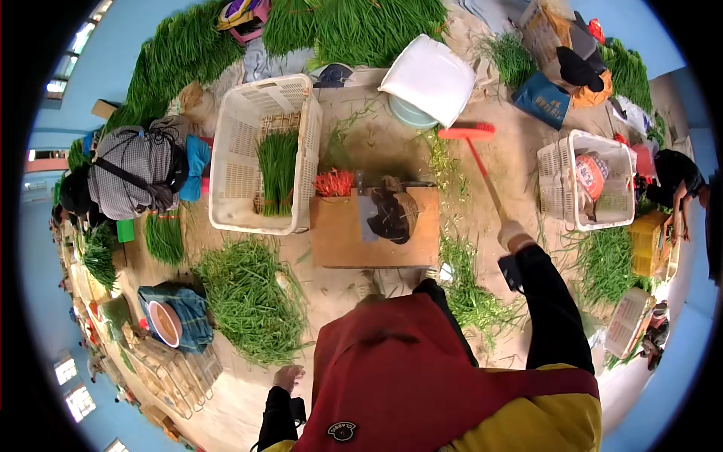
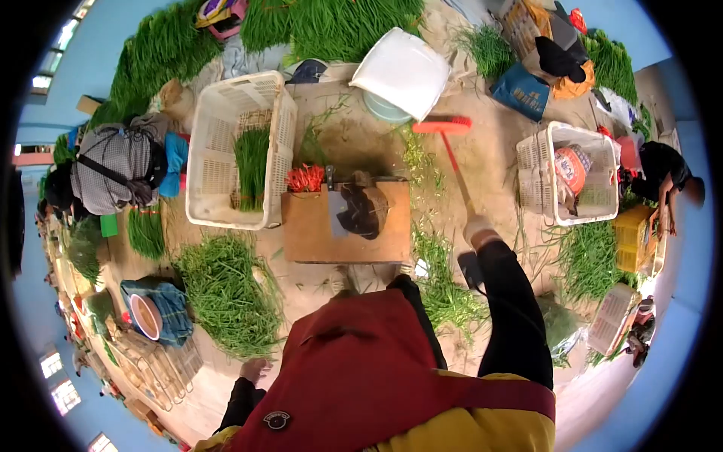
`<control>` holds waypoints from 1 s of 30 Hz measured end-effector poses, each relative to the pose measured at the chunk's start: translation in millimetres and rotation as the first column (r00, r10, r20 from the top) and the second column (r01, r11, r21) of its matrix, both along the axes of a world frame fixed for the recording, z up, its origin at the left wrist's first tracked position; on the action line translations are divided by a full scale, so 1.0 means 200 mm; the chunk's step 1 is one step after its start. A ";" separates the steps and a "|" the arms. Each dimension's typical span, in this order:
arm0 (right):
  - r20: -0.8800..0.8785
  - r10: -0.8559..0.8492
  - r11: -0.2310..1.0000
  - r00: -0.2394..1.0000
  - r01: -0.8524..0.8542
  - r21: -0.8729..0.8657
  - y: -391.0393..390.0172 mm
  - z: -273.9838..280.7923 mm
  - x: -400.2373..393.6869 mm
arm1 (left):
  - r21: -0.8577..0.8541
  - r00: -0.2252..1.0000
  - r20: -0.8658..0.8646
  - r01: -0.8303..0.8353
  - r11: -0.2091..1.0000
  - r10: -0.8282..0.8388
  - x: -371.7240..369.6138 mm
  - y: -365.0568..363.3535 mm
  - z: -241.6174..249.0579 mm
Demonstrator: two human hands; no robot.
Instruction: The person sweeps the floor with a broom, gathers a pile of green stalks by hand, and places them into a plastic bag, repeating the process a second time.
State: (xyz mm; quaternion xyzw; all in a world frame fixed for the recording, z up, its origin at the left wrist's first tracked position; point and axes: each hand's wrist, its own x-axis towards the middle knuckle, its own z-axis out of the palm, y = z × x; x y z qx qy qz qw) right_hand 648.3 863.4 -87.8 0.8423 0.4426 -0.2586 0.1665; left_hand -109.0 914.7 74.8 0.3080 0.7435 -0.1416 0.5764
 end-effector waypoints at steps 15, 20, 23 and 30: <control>-0.418 -0.558 0.830 0.717 0.472 -0.298 -0.32 1.61 -0.36 | 0.077 0.990 0.139 -0.021 0.997 0.010 0.13 0.02 -0.23; -0.641 -0.592 0.768 0.488 0.584 -0.264 0.03 1.48 -0.51 | -0.011 0.991 0.134 -0.027 1.000 0.028 0.10 -0.05 -0.23; -0.696 -0.297 0.918 0.653 0.395 -0.022 0.32 1.12 -0.48 | 0.075 0.990 0.106 -0.100 0.992 0.091 0.06 -0.10 -0.18; -0.092 0.520 0.854 0.849 -0.512 0.096 1.17 0.13 -0.31 | 0.000 0.965 -0.020 -0.262 0.965 0.262 -0.12 -0.34 -0.08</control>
